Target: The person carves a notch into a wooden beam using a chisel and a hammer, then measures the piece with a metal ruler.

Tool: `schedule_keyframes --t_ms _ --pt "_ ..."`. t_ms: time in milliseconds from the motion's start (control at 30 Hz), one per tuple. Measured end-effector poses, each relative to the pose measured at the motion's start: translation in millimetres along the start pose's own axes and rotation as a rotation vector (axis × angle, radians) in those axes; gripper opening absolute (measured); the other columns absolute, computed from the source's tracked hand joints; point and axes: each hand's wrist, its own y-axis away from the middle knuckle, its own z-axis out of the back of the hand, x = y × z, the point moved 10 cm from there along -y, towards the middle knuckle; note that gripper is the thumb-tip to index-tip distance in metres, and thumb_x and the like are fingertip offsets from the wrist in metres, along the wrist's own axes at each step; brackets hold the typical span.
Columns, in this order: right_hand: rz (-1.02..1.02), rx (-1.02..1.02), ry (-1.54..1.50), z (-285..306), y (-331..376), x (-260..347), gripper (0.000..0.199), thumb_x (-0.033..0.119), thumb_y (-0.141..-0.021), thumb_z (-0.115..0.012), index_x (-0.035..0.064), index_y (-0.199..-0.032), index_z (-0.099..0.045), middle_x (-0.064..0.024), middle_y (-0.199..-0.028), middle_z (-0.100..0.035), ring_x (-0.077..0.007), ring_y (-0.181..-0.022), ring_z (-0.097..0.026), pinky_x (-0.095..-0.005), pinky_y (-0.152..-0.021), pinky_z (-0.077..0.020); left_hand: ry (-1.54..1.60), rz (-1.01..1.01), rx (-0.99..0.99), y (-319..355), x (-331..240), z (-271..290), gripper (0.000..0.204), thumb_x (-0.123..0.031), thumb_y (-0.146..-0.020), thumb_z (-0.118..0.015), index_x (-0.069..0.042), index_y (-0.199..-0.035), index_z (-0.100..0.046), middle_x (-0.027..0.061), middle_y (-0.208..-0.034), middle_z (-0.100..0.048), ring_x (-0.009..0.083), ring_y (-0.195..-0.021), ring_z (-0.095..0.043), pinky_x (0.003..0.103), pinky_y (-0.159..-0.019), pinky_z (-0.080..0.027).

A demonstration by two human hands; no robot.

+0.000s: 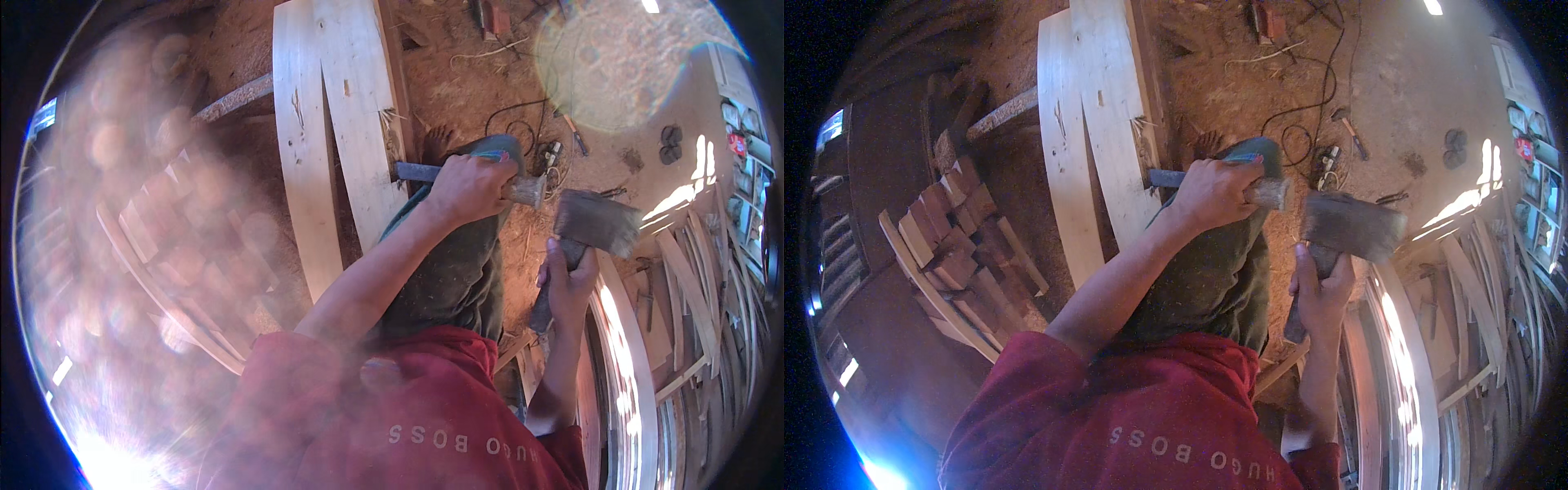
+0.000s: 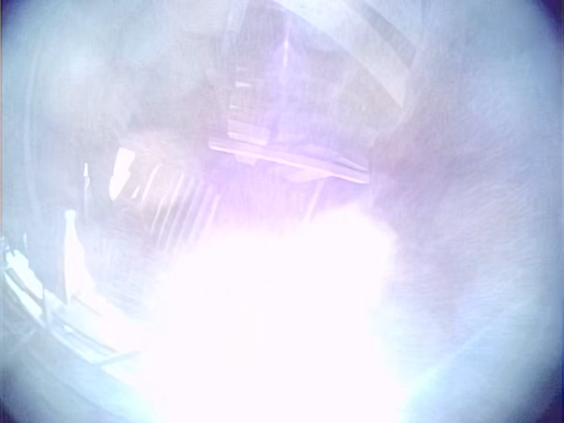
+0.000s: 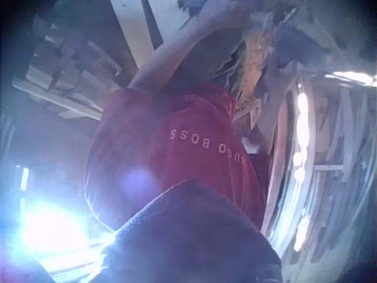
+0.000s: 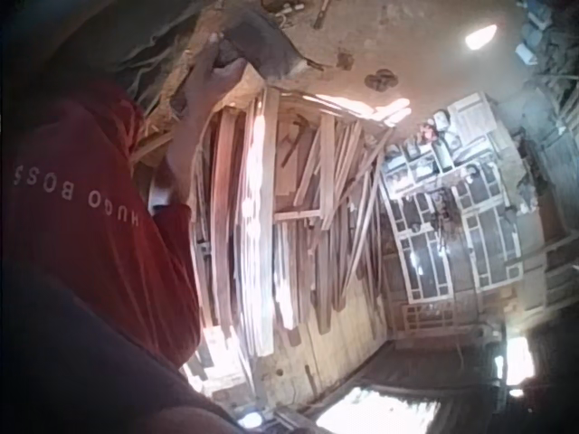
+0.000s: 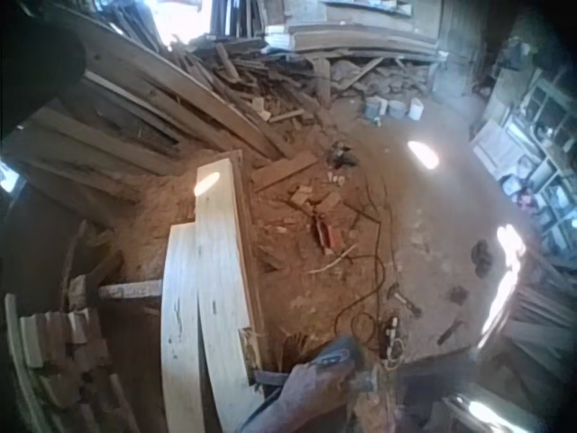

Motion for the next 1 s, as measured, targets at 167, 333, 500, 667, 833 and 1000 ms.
schedule_keyframes --t_ms 167,333,500,667,833,1000 --pt "-0.022 0.033 0.190 1 -14 -3 0.026 0.018 -0.094 -0.068 0.0001 -0.106 -0.054 -0.0035 -0.065 -0.056 -0.0105 -0.050 -0.054 -0.0281 -0.046 -0.0440 -0.084 0.059 0.088 -6 -1 -13 0.032 -0.024 -0.072 -0.074 -0.014 -0.101 -0.066 0.0120 -0.079 -0.070 0.0338 -0.078 -0.070 0.047 -0.066 -0.055" --pt "0.046 0.110 0.110 4 -16 15 0.024 0.018 -0.094 -0.068 -0.0005 -0.101 -0.053 -0.0041 -0.064 -0.056 -0.0110 -0.048 -0.053 -0.0278 -0.044 -0.0427 -0.085 0.122 0.154 -24 14 -29 0.030 -0.024 -0.075 -0.073 -0.013 -0.102 -0.067 0.0125 -0.079 -0.071 0.0362 -0.078 -0.070 0.048 -0.065 -0.056" --pt "0.029 0.029 -0.008 10 -10 11 0.019 0.014 -0.094 -0.067 0.0018 -0.094 -0.052 -0.0043 -0.064 -0.056 -0.0109 -0.047 -0.053 -0.0265 -0.043 -0.0430 -0.297 0.057 0.340 -56 -18 -27 0.030 -0.023 -0.076 -0.072 -0.008 -0.102 -0.068 0.0159 -0.084 -0.071 0.0370 -0.080 -0.070 0.048 -0.068 -0.057" --pt "-0.045 -0.068 -0.070 24 2 4 0.016 0.012 -0.095 -0.065 0.0032 -0.096 -0.052 -0.0033 -0.064 -0.054 -0.0112 -0.046 -0.052 -0.0255 -0.042 -0.0425 -0.108 0.048 0.145 -37 -30 -20 0.029 -0.020 -0.074 -0.071 -0.010 -0.101 -0.068 0.0170 -0.085 -0.071 0.0369 -0.080 -0.071 0.048 -0.069 -0.057" --pt "-0.055 -0.123 -0.052 32 10 1 0.013 0.011 -0.096 -0.063 0.0042 -0.098 -0.051 -0.0024 -0.065 -0.052 -0.0103 -0.047 -0.051 -0.0246 -0.043 -0.0417 -0.056 0.101 0.126 -20 -14 -17 0.030 -0.020 -0.071 -0.072 -0.013 -0.100 -0.067 0.0163 -0.084 -0.071 0.0370 -0.080 -0.070 0.048 -0.070 -0.056" --pt "0.011 -0.088 -0.046 27 6 12 0.020 0.014 -0.094 -0.066 0.0024 -0.099 -0.051 -0.0039 -0.061 -0.055 -0.0117 -0.046 -0.053 -0.0263 -0.043 -0.0428 -0.006 0.126 0.006 -16 0 -7 0.030 -0.022 -0.071 -0.073 -0.011 -0.097 -0.065 0.0151 -0.081 -0.070 0.0353 -0.078 -0.069 0.048 -0.068 -0.055"
